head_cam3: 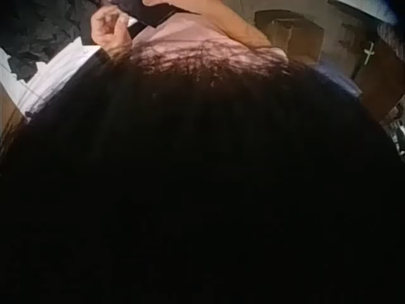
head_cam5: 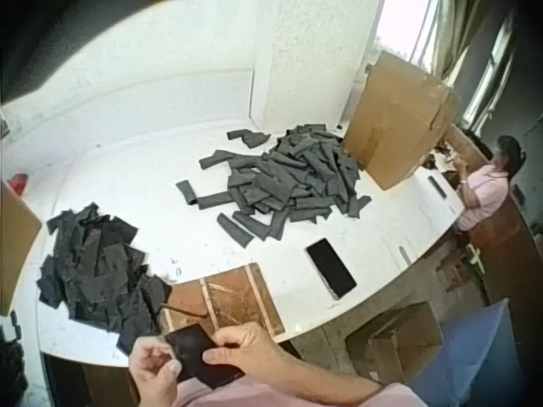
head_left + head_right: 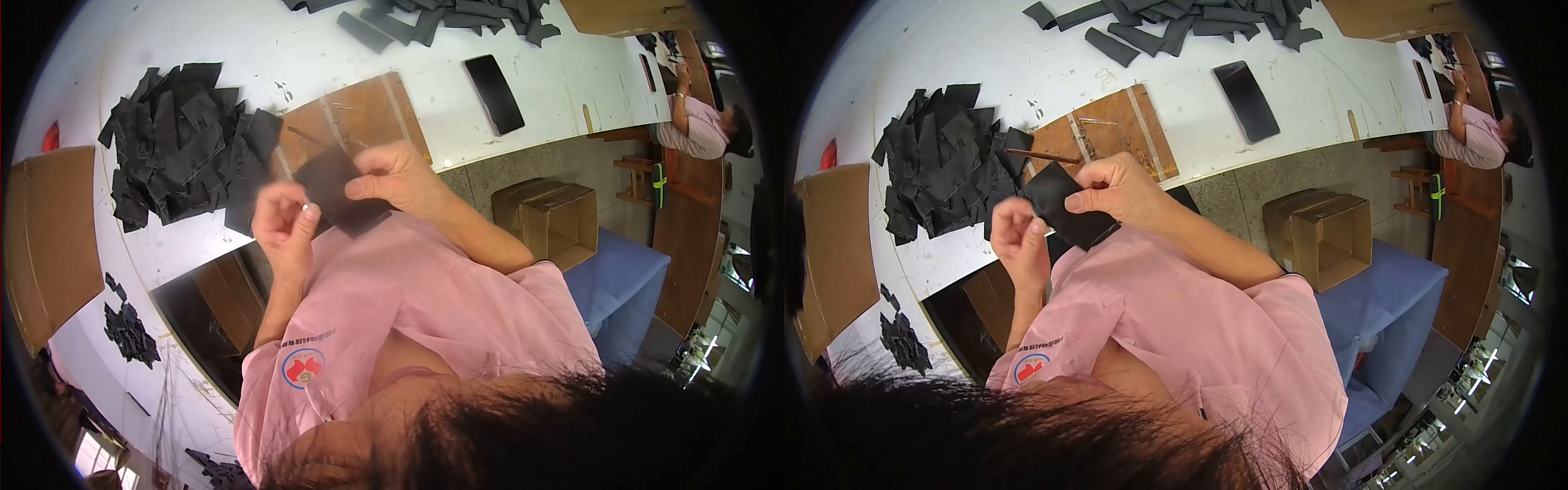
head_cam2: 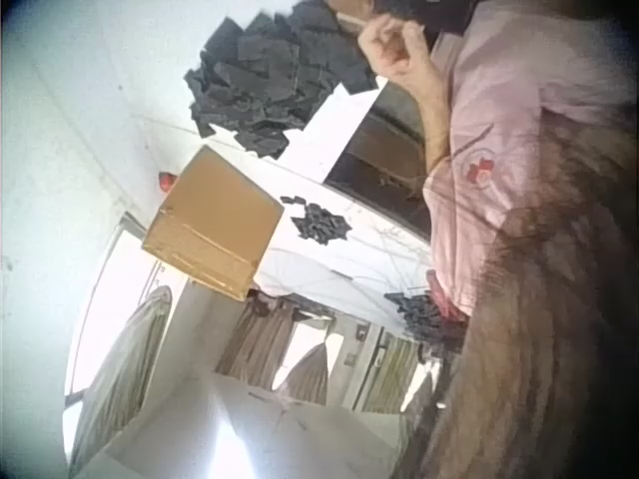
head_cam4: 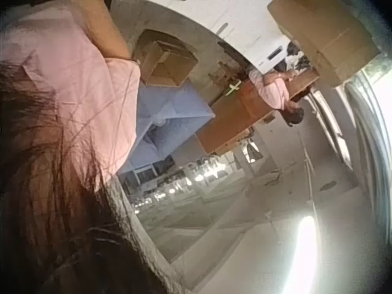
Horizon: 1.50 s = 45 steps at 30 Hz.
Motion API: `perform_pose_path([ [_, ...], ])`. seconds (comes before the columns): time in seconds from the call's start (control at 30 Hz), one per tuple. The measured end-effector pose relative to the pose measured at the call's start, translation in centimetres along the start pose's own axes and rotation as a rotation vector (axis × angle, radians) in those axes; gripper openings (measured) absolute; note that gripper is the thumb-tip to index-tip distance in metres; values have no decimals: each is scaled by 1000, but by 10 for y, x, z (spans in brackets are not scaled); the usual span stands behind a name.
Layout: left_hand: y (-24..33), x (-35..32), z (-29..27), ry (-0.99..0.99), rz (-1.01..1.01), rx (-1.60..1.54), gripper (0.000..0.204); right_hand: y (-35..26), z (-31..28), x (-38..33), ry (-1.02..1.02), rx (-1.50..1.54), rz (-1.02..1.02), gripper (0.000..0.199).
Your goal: The recorder is applying adhesive strips to black foam rectangular pieces at a manufacturing workbench.
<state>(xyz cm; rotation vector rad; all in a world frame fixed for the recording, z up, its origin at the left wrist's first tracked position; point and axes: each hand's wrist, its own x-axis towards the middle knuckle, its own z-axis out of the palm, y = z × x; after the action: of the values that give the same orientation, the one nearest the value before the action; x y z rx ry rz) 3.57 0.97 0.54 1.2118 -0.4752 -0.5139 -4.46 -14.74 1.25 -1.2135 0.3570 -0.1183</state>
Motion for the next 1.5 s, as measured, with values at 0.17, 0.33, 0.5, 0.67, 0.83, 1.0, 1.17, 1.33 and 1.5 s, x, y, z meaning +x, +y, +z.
perform_pose_path([
  [0.17, 16, 36, -2, -121, -306, -52, 31, -18, -17, 2, -110, -324, -95, 17],
  [0.33, 44, 60, 1, -490, -463, 160, 15, -33, -21, 9, -280, -575, -171, 15],
  [0.5, 40, 68, -8, -572, -540, 358, 5, -33, -20, 17, -386, -666, -264, 12],
  [0.67, 16, 46, 2, -74, -314, 342, 3, -20, -1, 20, 406, -1215, -834, 18],
  [0.83, 6, 32, 24, 92, -143, 174, 6, -2, 15, 15, 223, -498, -403, 15],
  [1.0, -7, 32, 22, 188, 163, 587, 7, 7, 19, 27, 293, -897, -682, 11],
  [1.17, 1, 45, 6, 122, -377, -301, 19, 15, 12, 35, 271, -496, -449, 3],
  [1.33, -1, 42, 3, -6, -430, -345, 25, 12, 6, 25, -93, 340, 70, 7],
  [1.5, -26, 34, 21, 250, 293, 568, 25, 19, 12, 27, -127, 407, 169, 14],
])
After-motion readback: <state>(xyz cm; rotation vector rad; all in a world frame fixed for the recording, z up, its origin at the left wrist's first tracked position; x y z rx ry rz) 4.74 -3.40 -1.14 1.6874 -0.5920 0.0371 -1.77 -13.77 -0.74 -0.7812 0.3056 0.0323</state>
